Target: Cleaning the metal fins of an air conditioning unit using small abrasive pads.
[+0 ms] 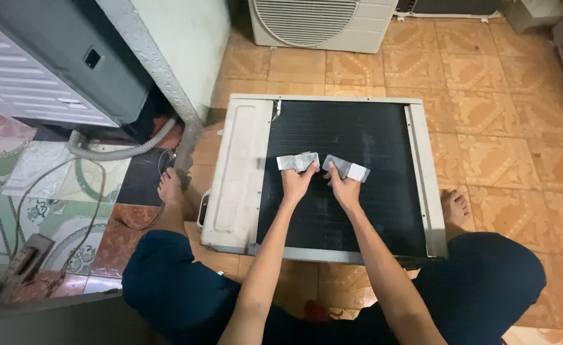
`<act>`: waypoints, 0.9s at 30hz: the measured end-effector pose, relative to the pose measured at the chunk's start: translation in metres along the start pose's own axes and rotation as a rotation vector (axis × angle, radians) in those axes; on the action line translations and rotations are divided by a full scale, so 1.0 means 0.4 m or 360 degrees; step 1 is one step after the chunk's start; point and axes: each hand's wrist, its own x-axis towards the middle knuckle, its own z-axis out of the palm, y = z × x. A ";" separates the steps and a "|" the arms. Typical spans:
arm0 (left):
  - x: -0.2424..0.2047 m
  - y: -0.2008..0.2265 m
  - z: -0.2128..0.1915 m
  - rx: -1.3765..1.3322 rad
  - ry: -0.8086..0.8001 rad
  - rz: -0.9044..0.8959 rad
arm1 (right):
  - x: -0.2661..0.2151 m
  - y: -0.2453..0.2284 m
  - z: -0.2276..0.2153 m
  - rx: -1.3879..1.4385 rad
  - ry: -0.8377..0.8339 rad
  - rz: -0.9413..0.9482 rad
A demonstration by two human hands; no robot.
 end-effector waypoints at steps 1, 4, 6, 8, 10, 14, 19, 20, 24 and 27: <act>0.001 0.003 -0.002 0.0030 -0.0015 -0.0001 | 0.002 0.006 0.003 0.0000 -0.0004 0.0009; 0.009 0.004 0.008 0.0082 0.0045 0.0046 | 0.005 0.018 0.006 0.0039 -0.0014 -0.0026; 0.010 -0.003 0.018 0.0111 0.0054 0.0024 | -0.001 0.012 0.001 0.0052 -0.0007 -0.0014; 0.010 -0.004 0.021 0.0139 0.0066 0.0013 | -0.005 0.005 -0.001 0.0070 0.0004 -0.0012; 0.013 0.001 0.016 0.0115 0.0040 0.0038 | -0.004 -0.006 -0.002 0.0061 0.0014 -0.0047; 0.026 -0.046 0.025 0.0117 0.0049 0.0054 | -0.001 -0.001 0.000 0.0100 0.0015 -0.0041; 0.030 -0.044 0.027 0.0074 0.0056 0.0052 | 0.010 0.015 0.009 0.0279 0.0082 -0.0008; 0.027 -0.042 0.026 0.0076 0.0057 0.0050 | 0.006 0.013 0.008 0.0280 0.0080 -0.0006; 0.025 -0.032 0.027 0.0066 0.0081 0.0057 | 0.008 0.010 0.007 0.0278 0.0055 -0.0009; 0.027 -0.046 0.026 0.0075 0.0098 0.0074 | 0.017 0.031 0.017 0.0263 0.0064 -0.0032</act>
